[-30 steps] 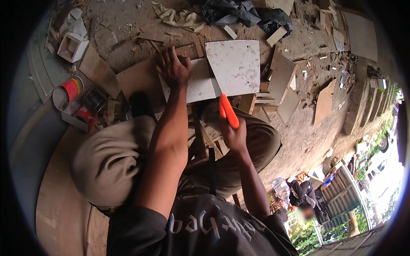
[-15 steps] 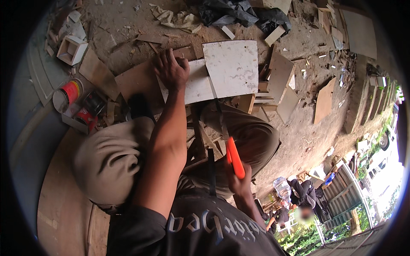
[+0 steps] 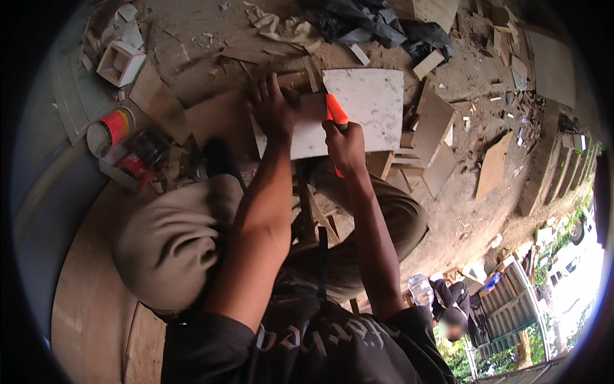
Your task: The person sits on the floor and uses a hand saw to cut a rectangular piece of white laminate board. They hold the board steady with their left hand and saw with their right hand, flipping the board over to complete the cut from the other side.
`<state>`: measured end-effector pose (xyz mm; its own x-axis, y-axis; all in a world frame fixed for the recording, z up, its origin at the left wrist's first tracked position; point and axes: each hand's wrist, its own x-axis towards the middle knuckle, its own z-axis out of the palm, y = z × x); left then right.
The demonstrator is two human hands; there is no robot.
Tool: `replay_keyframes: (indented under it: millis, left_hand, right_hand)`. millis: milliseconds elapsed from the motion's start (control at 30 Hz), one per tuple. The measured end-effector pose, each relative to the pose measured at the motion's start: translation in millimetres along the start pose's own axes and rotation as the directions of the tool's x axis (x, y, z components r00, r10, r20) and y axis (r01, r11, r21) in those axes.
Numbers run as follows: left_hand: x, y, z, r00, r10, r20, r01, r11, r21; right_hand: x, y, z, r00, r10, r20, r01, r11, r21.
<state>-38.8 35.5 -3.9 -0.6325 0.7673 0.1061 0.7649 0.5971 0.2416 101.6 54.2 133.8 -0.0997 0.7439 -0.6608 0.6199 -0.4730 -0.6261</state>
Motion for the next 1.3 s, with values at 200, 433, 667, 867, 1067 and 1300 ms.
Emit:
replay_keyframes:
  millis: [200, 433, 667, 867, 1067, 1300]
  left_hand:
    - [1.4, -3.6, 10.6, 0.999, -0.032, 0.024, 0.033, 0.999, -0.040]
    - [-5.3, -4.2, 2.1, 0.997, -0.026, 0.077, 0.027, 1.000, -0.011]
    - [-2.9, -1.6, 3.5, 0.999, -0.027, 0.032, 0.028, 0.999, -0.028]
    - [-4.2, -2.3, 6.1, 0.999, -0.048, 0.026, 0.049, 0.998, -0.049]
    - [1.7, 1.7, 2.7, 0.998, -0.051, 0.047, 0.054, 0.996, -0.065]
    - [-5.8, -3.4, -3.5, 0.998, -0.013, 0.063, 0.014, 1.000, -0.007]
  right_hand:
    - [-85.0, 19.8, -21.4, 0.997, -0.068, -0.032, 0.072, 0.988, 0.136]
    - [-240.8, 27.4, -105.2, 0.972, 0.214, 0.101, -0.220, 0.974, 0.052]
    - [-133.6, 33.1, -42.9, 0.989, 0.142, 0.030, -0.145, 0.972, 0.186]
    - [-25.2, 21.7, 2.5, 0.997, -0.037, -0.062, 0.041, 0.997, 0.064]
    - [-75.1, 34.5, -8.7, 0.996, -0.071, -0.055, 0.076, 0.993, 0.089]
    - [-247.4, 20.5, -84.8, 0.987, 0.155, 0.030, -0.157, 0.987, 0.041]
